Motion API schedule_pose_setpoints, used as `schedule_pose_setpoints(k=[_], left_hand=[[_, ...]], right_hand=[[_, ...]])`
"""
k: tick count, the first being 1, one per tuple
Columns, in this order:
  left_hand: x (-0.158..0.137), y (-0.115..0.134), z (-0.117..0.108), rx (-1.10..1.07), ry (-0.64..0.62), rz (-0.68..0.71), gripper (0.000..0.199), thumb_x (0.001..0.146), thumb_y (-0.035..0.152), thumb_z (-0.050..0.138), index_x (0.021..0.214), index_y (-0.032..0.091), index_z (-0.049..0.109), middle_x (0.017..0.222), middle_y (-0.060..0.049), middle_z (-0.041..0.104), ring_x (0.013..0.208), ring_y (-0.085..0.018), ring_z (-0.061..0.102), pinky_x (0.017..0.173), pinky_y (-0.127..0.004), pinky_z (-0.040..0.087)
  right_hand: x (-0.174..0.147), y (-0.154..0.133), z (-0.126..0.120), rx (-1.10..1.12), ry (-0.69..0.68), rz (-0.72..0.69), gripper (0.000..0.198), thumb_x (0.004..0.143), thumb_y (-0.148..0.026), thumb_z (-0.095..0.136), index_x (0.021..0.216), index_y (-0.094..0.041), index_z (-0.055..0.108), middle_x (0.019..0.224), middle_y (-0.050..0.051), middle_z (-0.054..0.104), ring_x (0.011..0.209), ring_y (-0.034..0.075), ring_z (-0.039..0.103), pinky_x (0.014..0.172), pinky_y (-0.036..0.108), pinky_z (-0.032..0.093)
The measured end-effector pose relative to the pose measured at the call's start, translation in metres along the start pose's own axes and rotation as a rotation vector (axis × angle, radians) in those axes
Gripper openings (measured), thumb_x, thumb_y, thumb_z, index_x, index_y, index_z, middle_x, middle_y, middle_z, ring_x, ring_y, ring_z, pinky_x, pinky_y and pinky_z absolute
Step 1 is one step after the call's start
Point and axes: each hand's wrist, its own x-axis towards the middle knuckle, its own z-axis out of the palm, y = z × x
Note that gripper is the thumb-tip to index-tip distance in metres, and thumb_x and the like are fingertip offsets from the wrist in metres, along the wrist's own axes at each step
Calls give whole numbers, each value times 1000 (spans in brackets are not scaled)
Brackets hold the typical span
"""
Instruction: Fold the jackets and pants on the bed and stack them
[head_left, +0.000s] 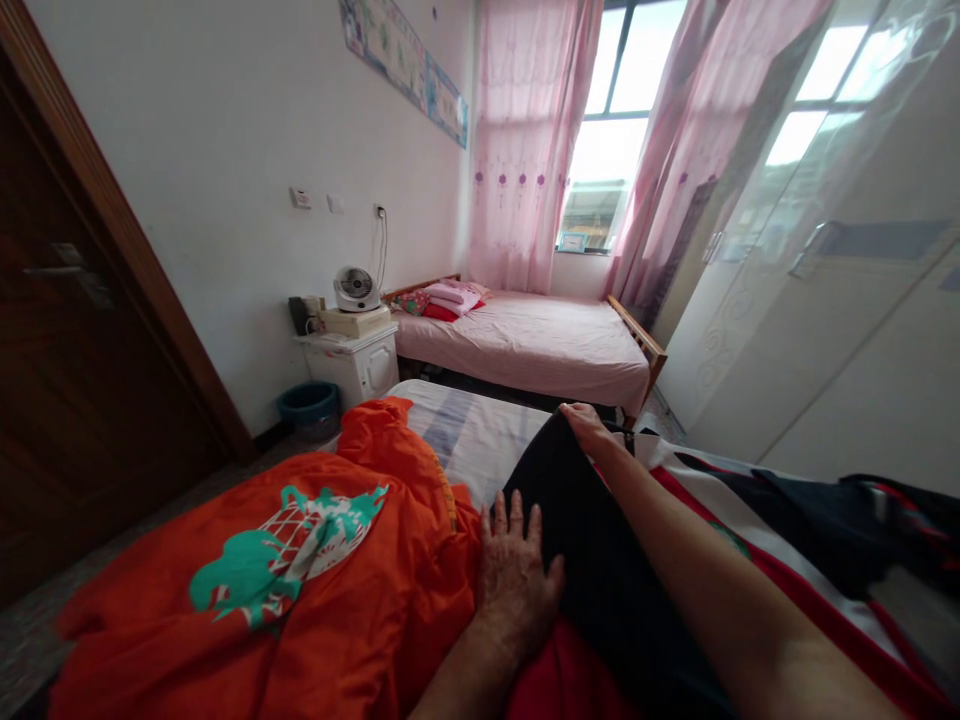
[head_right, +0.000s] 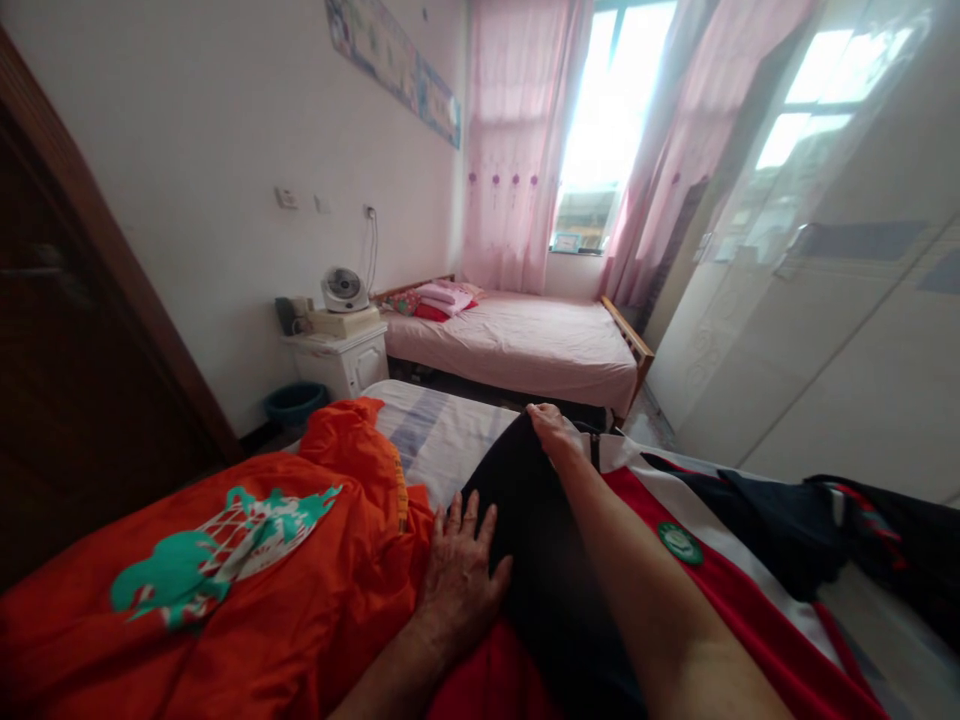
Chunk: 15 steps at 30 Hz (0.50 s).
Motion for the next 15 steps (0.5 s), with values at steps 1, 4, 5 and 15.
schedule_pose_setpoints(k=[1, 4, 5, 15], left_hand=[[0, 0, 1, 5, -2, -4, 68, 85, 55, 42, 140, 16, 40, 149, -18, 27, 139, -39, 16, 111, -58, 13], [-1, 1, 1, 22, 10, -21, 66, 85, 56, 40, 138, 16, 42, 148, -18, 30, 139, -37, 16, 112, -55, 13], [-1, 2, 1, 28, 23, -24, 65, 86, 56, 40, 138, 17, 43, 148, -17, 31, 139, -36, 17, 112, -55, 14], [-1, 4, -2, 166, 78, 18, 58, 87, 48, 43, 134, 16, 48, 144, -18, 38, 136, -36, 27, 109, -53, 19]], right_hand=[[1, 1, -1, -26, 9, -8, 31, 90, -38, 54, 109, -15, 58, 106, 5, 60, 90, 18, 60, 78, 37, 51], [-7, -3, 1, -144, 51, -82, 28, 93, -33, 46, 111, -14, 57, 111, 10, 59, 100, 20, 58, 88, 41, 46], [-12, -6, 2, -172, 70, -129, 29, 95, -31, 41, 114, -15, 56, 117, 12, 57, 107, 22, 55, 93, 41, 42], [-86, 24, -8, -420, -184, -411, 53, 91, -46, 43, 134, -15, 47, 146, 12, 36, 137, 27, 25, 110, 44, 22]])
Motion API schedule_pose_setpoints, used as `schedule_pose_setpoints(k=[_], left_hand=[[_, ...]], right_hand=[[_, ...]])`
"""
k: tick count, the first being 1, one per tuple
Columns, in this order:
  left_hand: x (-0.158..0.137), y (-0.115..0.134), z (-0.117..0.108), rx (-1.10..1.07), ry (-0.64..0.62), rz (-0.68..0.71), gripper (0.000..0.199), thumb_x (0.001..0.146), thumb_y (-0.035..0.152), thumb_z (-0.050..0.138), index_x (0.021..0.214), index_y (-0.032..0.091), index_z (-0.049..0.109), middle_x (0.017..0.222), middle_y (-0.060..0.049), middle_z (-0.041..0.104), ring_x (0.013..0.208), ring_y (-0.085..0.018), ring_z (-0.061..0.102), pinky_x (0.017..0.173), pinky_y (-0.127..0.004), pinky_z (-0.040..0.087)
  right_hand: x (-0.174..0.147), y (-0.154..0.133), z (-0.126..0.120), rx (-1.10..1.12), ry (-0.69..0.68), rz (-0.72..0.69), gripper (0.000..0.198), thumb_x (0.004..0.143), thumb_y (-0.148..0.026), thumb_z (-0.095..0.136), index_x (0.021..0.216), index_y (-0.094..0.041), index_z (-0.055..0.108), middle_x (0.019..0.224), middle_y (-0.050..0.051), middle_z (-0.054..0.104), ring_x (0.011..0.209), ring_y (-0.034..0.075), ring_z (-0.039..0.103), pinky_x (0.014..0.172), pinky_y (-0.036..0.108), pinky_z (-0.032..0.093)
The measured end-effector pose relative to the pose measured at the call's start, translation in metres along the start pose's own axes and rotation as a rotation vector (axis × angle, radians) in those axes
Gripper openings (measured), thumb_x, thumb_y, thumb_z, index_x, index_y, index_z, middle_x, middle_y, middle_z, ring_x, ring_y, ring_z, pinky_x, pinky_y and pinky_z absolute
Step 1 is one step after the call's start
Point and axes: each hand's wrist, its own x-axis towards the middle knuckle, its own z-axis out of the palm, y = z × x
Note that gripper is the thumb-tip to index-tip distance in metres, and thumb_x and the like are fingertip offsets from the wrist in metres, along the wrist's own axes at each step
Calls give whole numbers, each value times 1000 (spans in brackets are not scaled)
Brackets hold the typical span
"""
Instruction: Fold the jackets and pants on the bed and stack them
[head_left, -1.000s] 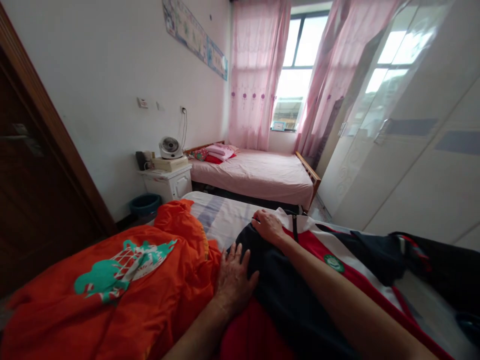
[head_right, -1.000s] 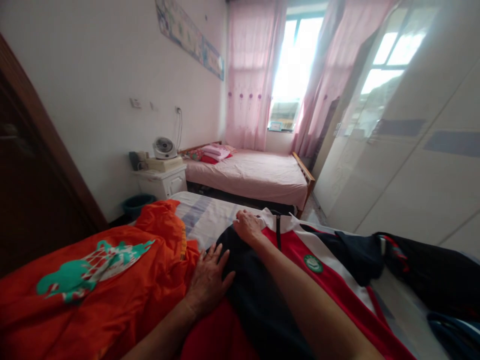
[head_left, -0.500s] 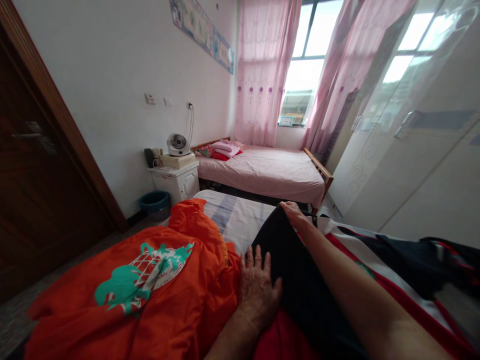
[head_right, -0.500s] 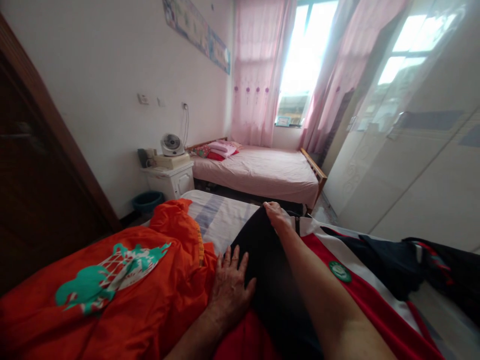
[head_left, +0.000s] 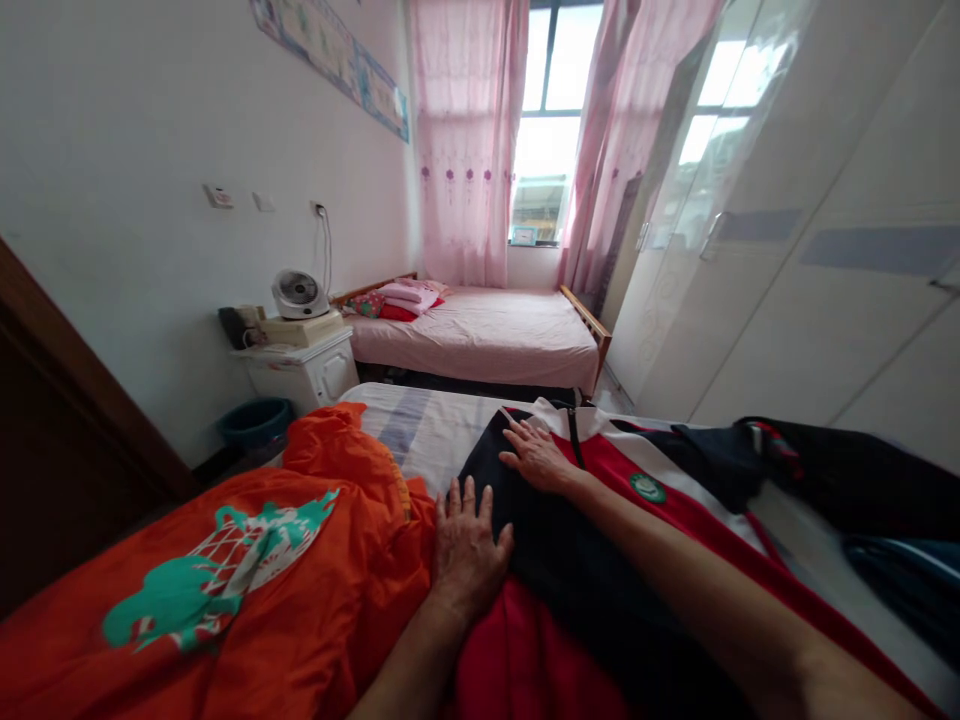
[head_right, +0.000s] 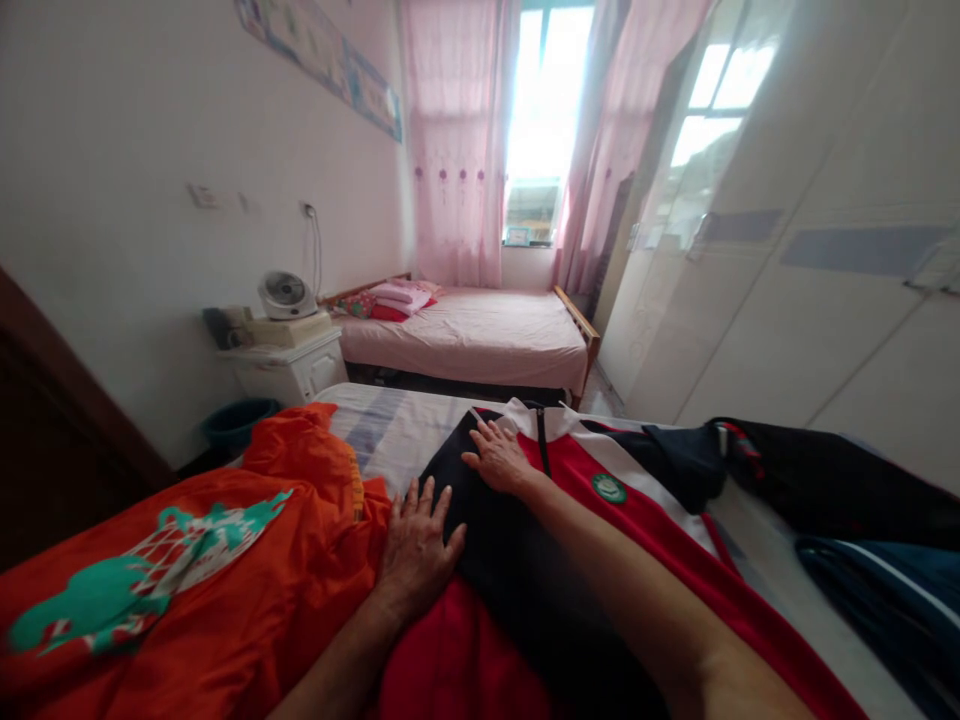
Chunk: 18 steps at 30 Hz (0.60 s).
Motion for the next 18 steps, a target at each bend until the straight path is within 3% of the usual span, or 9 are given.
schedule_pose_setpoints(k=[5, 8, 12, 15, 18], left_hand=[[0, 1, -4, 55, 2, 31, 56, 88, 46, 42, 134, 14, 48, 142, -19, 40, 134, -36, 30, 108, -52, 21], [0, 1, -6, 80, -9, 40, 56, 88, 45, 41, 134, 14, 48, 142, -19, 41, 134, -36, 31, 107, -52, 22], [0, 2, -5, 117, -27, 59, 55, 88, 44, 41, 133, 14, 49, 141, -18, 42, 133, -36, 32, 107, -52, 22], [0, 2, -6, 158, -45, 65, 54, 89, 43, 41, 134, 14, 49, 141, -18, 42, 134, -35, 31, 107, -52, 23], [3, 3, -14, 193, -134, 63, 53, 89, 41, 40, 135, 14, 46, 143, -18, 40, 135, -35, 30, 106, -52, 24]], right_hand=[[-93, 15, -31, 16, -12, -21, 54, 94, -49, 33, 141, -23, 37, 152, 4, 23, 141, 21, 12, 114, 41, 14], [-172, 15, -38, 99, -162, -44, 54, 92, -53, 35, 140, -27, 39, 151, 2, 25, 141, 22, 14, 114, 44, 15], [-263, 8, -44, 235, -307, 53, 54, 91, -54, 38, 139, -31, 40, 150, 1, 27, 140, 24, 17, 114, 48, 15], [-299, 10, -64, 392, -286, 120, 46, 91, -51, 41, 130, -28, 53, 141, 3, 45, 134, 23, 33, 112, 43, 23], [-304, 36, -88, 503, -95, 234, 38, 91, -46, 42, 113, -24, 65, 120, 4, 63, 116, 21, 54, 101, 33, 40]])
